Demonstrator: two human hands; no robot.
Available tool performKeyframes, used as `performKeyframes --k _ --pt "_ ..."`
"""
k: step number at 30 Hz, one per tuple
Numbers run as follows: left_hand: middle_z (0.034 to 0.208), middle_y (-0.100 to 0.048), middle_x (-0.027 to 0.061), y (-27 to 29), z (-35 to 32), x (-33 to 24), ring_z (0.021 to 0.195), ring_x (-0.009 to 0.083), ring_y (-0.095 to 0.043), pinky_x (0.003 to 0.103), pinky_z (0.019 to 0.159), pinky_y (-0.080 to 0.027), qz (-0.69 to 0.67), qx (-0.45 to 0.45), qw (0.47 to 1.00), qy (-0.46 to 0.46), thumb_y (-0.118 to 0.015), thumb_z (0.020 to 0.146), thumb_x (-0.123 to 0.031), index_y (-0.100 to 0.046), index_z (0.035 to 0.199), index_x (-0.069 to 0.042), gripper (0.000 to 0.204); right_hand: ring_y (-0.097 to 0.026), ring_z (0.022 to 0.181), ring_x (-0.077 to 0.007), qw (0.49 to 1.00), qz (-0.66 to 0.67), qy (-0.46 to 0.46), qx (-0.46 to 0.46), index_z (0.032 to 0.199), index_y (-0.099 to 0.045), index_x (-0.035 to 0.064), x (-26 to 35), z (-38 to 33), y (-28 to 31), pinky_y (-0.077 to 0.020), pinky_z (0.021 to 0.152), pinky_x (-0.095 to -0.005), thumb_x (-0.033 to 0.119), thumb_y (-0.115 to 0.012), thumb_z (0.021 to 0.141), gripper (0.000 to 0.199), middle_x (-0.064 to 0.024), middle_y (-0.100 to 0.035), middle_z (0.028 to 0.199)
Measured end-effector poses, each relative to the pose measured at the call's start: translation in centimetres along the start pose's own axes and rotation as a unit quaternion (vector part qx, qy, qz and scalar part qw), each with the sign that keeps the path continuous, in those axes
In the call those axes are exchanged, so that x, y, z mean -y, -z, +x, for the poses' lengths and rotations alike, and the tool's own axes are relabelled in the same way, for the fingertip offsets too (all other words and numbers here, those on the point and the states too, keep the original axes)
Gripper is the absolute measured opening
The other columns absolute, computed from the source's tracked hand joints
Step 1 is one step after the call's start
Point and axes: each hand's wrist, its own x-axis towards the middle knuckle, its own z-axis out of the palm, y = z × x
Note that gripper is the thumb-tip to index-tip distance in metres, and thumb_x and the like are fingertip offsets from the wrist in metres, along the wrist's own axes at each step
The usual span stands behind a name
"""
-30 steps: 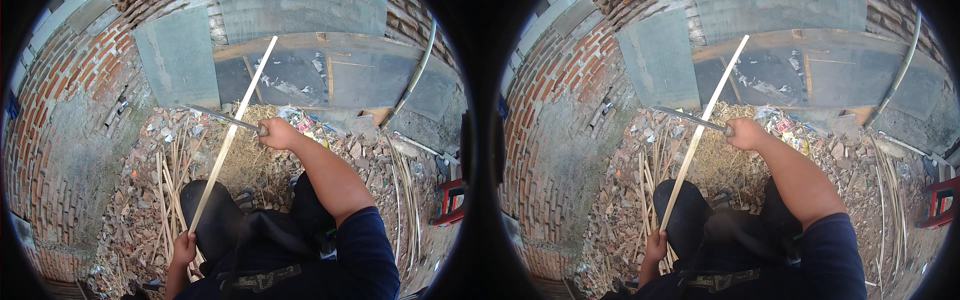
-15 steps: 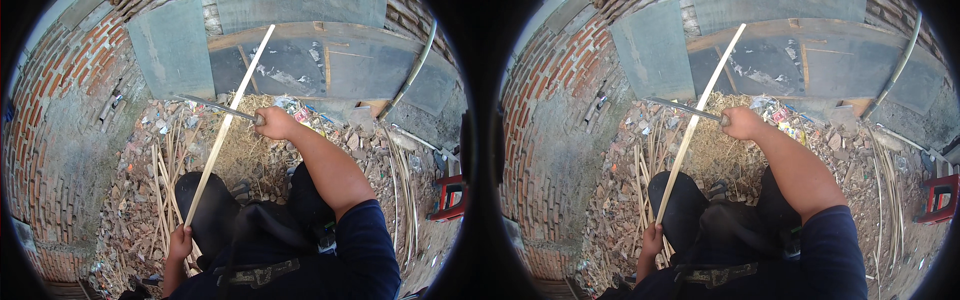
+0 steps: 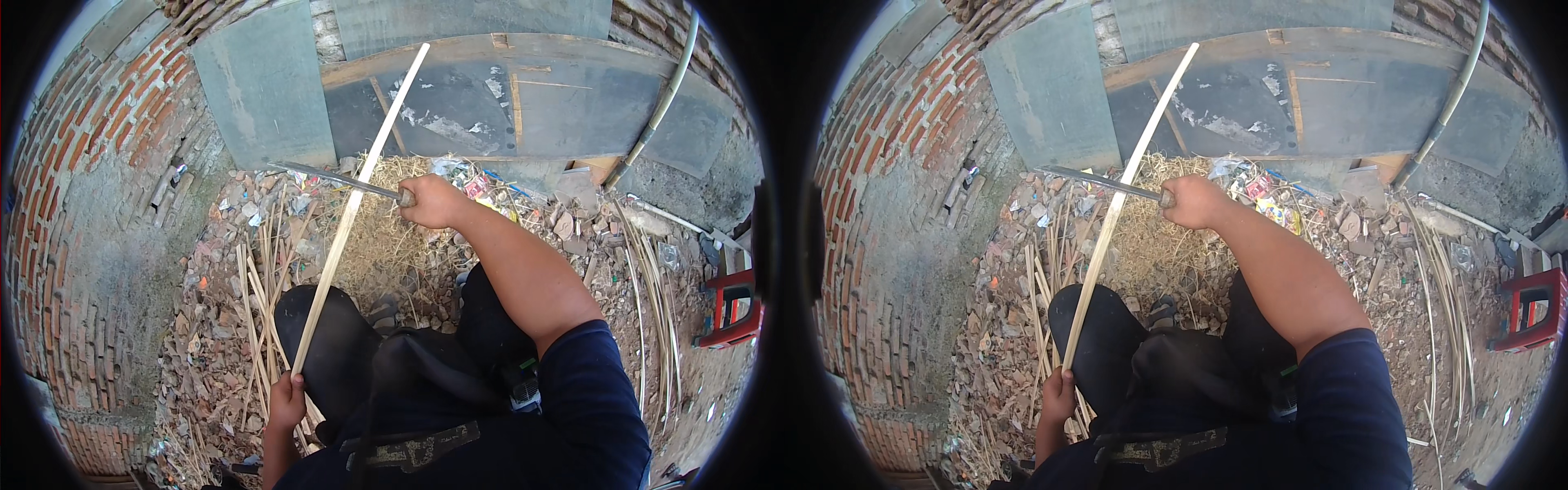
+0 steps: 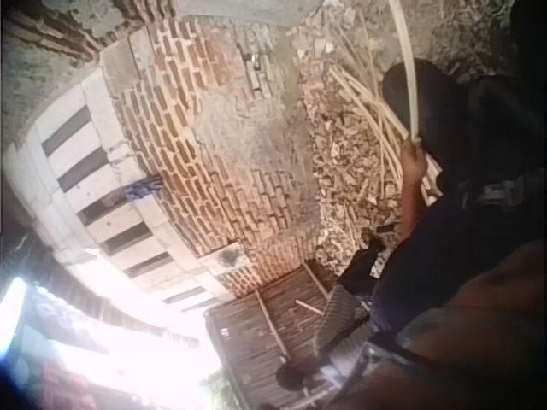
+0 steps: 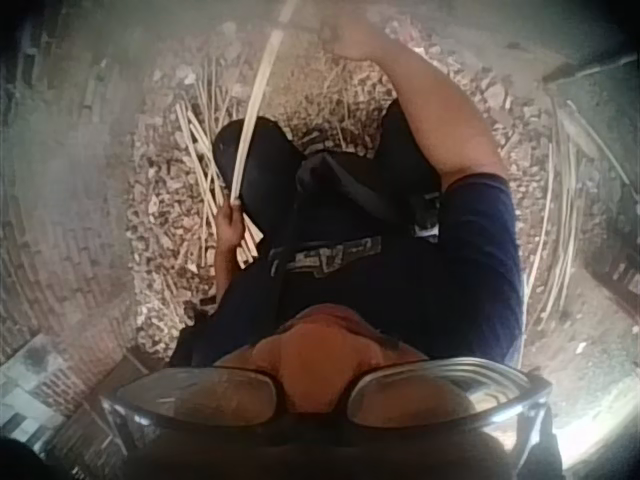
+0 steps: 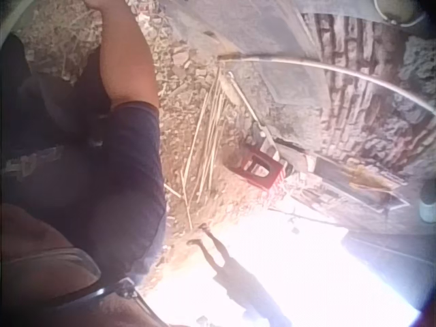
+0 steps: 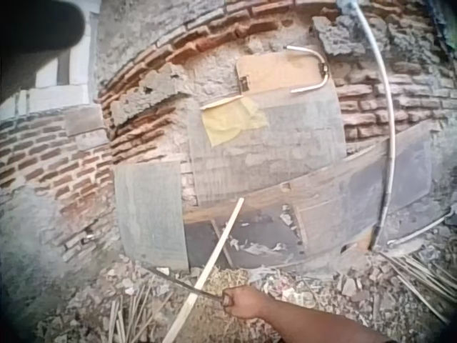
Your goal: The person holds a bamboo strip and scrapes along its length with a knife.
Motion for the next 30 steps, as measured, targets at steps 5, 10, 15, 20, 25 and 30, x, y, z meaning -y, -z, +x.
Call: performKeyframes --k 5,10,15,20,25,30 --pt "0.061 -0.050 0.0045 -0.2 0.0 -1.2 0.059 0.0120 -0.046 0.033 0.054 -0.039 0.000 -0.008 1.000 -0.013 -0.049 0.107 -0.037 -0.054 0.082 -0.001 0.044 -0.069 0.092 -0.0376 1.000 0.002 0.003 0.000 0.097 -0.068 0.0044 -0.2 -0.1 0.0 -0.0545 0.083 -0.0473 0.030 -0.072 0.082 0.030 -0.0197 -0.071 0.093" --pt "0.061 -0.051 0.0054 -0.3 0.1 -0.6 0.058 0.0136 -0.048 0.034 0.054 -0.040 0.019 -0.013 0.999 -0.031 -0.048 0.107 -0.039 -0.055 0.084 -0.001 0.045 -0.069 0.091 -0.0374 1.000 -0.004 0.003 -0.008 0.097 -0.067 0.0043 0.0 0.0 0.1 -0.0547 0.083 -0.0471 0.029 -0.071 0.082 0.029 -0.0199 -0.071 0.092" --pt "0.062 -0.053 0.0063 -0.2 0.3 -0.5 0.057 0.0152 -0.051 0.035 0.054 -0.042 0.022 -0.006 0.999 -0.027 -0.047 0.106 -0.040 -0.055 0.085 0.000 0.046 -0.070 0.090 -0.0362 1.000 0.012 0.000 0.013 0.096 -0.068 0.0053 -0.1 0.4 0.2 -0.0552 0.082 -0.0462 0.028 -0.071 0.082 0.027 -0.0198 -0.071 0.091" --pt "0.062 -0.053 0.0030 -0.3 0.3 0.7 0.056 0.0125 -0.051 0.032 0.053 -0.041 -0.004 0.000 1.000 -0.027 -0.047 0.106 -0.044 -0.055 0.085 -0.002 0.048 -0.070 0.091 -0.0358 1.000 0.013 -0.003 0.016 0.097 -0.068 0.0053 0.1 0.4 0.2 -0.0551 0.083 -0.0463 0.027 -0.071 0.081 0.027 -0.0194 -0.072 0.093" --pt "0.062 -0.052 0.0024 -0.4 0.3 0.9 0.056 0.0120 -0.051 0.031 0.053 -0.041 -0.006 -0.006 0.999 -0.040 -0.046 0.106 -0.046 -0.055 0.084 -0.002 0.050 -0.070 0.092 -0.0359 1.000 0.017 -0.005 0.019 0.097 -0.068 0.0053 0.1 0.3 0.1 -0.0548 0.084 -0.0465 0.027 -0.071 0.081 0.027 -0.0191 -0.072 0.094" --pt "0.065 -0.053 0.0038 -0.1 0.1 -0.6 0.063 0.0110 -0.049 0.031 0.058 -0.042 -0.006 -0.002 1.000 0.001 -0.050 0.106 -0.040 -0.057 0.084 0.000 0.046 -0.069 0.092 -0.0373 1.000 0.022 0.004 0.012 0.097 -0.068 0.0048 0.0 0.2 0.1 -0.0547 0.084 -0.0466 0.029 -0.072 0.082 0.029 -0.0196 -0.071 0.092"
